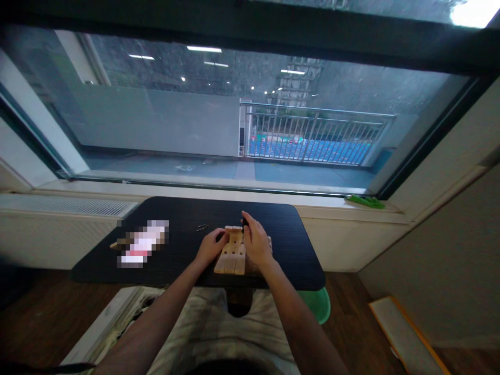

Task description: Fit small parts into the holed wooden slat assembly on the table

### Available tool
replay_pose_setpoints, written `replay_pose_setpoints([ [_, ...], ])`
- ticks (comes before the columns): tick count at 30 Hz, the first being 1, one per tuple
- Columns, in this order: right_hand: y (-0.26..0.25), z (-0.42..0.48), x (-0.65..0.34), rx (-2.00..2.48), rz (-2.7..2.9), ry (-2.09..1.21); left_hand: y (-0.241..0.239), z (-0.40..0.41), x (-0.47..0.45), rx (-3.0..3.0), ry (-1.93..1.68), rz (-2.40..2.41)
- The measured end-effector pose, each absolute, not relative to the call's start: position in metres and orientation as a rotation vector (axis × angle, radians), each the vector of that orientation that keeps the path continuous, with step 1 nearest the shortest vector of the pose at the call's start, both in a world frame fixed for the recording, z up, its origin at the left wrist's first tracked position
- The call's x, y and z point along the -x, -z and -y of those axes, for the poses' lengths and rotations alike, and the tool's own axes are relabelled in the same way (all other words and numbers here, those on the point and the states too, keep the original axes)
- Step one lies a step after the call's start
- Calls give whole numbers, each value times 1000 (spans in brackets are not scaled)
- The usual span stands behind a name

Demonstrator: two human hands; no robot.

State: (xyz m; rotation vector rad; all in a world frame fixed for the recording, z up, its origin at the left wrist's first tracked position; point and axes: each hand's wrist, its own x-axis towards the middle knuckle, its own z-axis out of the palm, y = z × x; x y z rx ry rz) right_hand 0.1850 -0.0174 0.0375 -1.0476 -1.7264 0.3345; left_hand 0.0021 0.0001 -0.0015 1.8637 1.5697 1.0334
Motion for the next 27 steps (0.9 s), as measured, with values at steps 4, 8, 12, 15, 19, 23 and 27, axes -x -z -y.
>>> replay_pose_setpoints([
  [4, -32, 17, -185, 1100, 1702, -383, 0, 0, -1, -1863, -1033, -1569],
  [8, -32, 15, -188, 1119, 1735, -428, 0, 1, -2, -1862, -1036, -1559],
  [12, -34, 13, -192, 1084, 1766, -488, 1, 1, -2, -1858, -1037, -1558],
  [15, -36, 13, -194, 1102, 1769, -507, 0, 1, -2, -1858, -1033, -1562],
  [19, -38, 15, -196, 1123, 1780, -501, 0, 1, -2, -1860, -1025, -1565],
  [23, -41, 17, -197, 1116, 1808, -501, 0, 1, -2, -1862, -1020, -1571],
  [27, -43, 19, -197, 1121, 1822, -512, -1, 1, -2, -1860, -1016, -1576],
])
